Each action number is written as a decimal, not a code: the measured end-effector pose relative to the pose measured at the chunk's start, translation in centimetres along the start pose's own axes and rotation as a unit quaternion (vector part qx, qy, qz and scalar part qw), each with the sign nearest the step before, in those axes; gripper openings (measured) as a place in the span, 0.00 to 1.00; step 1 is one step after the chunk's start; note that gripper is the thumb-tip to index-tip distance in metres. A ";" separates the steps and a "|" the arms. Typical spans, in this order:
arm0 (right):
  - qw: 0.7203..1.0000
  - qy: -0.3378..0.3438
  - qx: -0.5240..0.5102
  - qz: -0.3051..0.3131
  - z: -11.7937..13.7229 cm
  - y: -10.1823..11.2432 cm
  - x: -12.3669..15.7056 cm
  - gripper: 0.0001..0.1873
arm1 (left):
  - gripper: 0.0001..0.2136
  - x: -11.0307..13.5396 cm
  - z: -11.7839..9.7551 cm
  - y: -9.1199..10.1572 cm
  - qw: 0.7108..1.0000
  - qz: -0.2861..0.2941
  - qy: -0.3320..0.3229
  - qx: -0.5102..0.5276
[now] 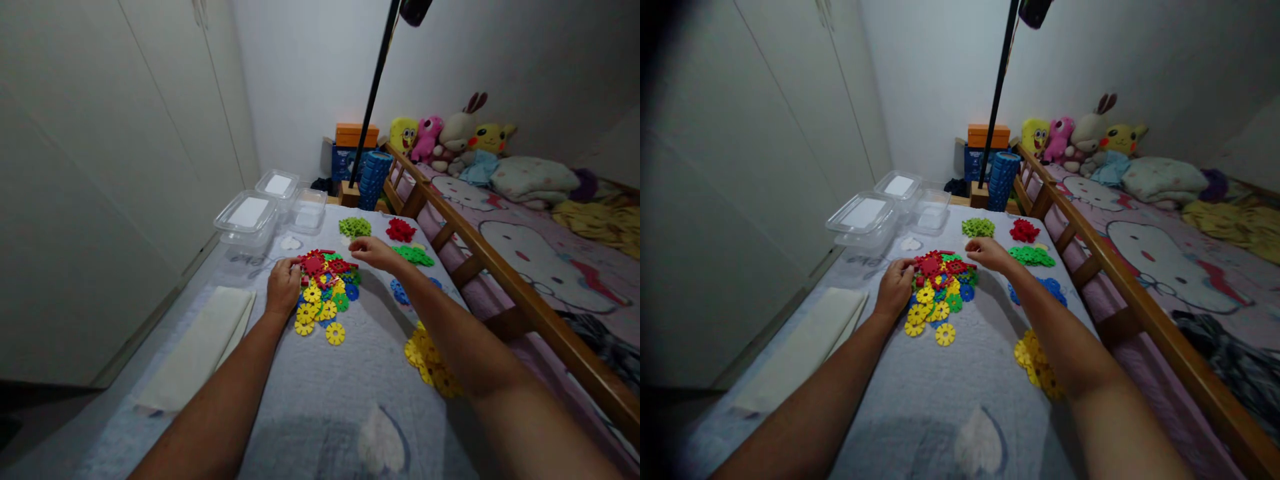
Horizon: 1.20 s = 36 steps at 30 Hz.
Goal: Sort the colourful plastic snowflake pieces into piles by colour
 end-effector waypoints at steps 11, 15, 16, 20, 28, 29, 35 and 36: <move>0.988 -0.005 0.143 0.063 -0.2 -3.9 0.1 0.16 | 0.13 0.0 -0.1 0.1 1.000 -0.002 0.006 0.018; 0.998 -0.017 0.053 0.042 -1.1 -3.9 0.0 0.16 | 0.14 0.1 0.0 0.0 1.000 -0.004 0.004 0.008; 0.999 -0.021 0.023 0.037 -1.3 -3.9 0.1 0.13 | 0.13 0.1 0.0 0.0 1.000 -0.004 0.004 0.007; 0.992 -0.055 -0.108 0.017 -1.7 -2.6 0.4 0.05 | 0.13 0.1 -0.1 0.0 1.000 -0.003 0.003 0.011; 0.909 -0.173 -0.236 -0.297 -5.6 5.3 0.6 0.04 | 0.12 0.0 0.1 0.0 1.000 -0.003 -0.005 -0.002; 0.889 -0.190 -0.247 -0.336 -6.2 6.2 0.6 0.05 | 0.12 0.0 0.0 0.0 1.000 -0.003 -0.006 -0.003; 0.832 -0.234 -0.286 -0.414 -8.9 9.8 -0.4 0.09 | 0.11 0.1 -0.4 0.3 1.000 0.006 -0.006 -0.004; 0.835 -0.231 -0.284 -0.411 -9.2 10.2 -0.6 0.09 | 0.11 0.1 -0.5 0.3 1.000 0.005 -0.007 -0.004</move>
Point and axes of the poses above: each hand's wrist, its own x-axis away from the middle knuckle, its own y-axis out of the back of the hand, z = x × y, the point moved 4 cm from there along -x, towards the middle knuckle, and after that the axes turned 8 degrees about -x, right-handed, at the moved point
